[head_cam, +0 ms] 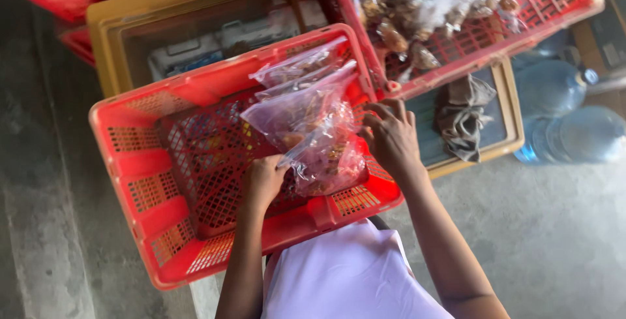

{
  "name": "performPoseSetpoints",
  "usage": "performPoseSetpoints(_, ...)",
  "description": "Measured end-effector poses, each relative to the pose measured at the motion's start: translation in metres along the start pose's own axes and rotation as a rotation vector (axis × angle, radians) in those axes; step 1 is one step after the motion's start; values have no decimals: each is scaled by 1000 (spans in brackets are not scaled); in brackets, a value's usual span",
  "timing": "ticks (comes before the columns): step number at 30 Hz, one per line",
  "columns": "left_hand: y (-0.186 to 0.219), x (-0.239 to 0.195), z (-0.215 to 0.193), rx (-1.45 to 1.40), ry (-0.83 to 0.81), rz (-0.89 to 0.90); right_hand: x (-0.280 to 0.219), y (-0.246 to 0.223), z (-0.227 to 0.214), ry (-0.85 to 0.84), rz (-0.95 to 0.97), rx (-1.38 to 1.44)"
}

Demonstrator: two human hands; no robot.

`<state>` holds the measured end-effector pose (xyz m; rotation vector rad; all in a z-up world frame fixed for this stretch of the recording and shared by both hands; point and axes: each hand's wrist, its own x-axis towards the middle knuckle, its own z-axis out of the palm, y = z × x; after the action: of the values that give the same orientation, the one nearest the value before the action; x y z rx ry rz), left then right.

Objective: The person sorts several small plastic bags of snacks into red plastic crates by hand, moving them from a large bag and between different crates located on the floor and shelves.

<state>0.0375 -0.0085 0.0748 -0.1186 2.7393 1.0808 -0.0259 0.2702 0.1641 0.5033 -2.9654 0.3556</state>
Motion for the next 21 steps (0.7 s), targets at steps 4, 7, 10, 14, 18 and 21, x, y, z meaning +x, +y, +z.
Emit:
performPoseSetpoints(4, 1, -3, -7, -61, -23, 70, -7, -4, -12, 3, 57, 9)
performPoseSetpoints(7, 16, -19, -34, -49, -92, 144, -16, -5, -26, -7, 38, 65)
performPoseSetpoints(10, 37, -36, -59, 7, -58, 277, -26, 0, -39, -4, 28, 81)
performPoseSetpoints(14, 68, -45, -77, 79, 141, 314, -29, 12, -54, 9, 6, 202)
performPoseSetpoints(18, 106, -44, -72, -14, 247, 286, -14, 43, -62, 113, -50, 280)
performPoseSetpoints(21, 154, -28, -53, -174, 395, 394, 11, 75, -64, 226, -51, 346)
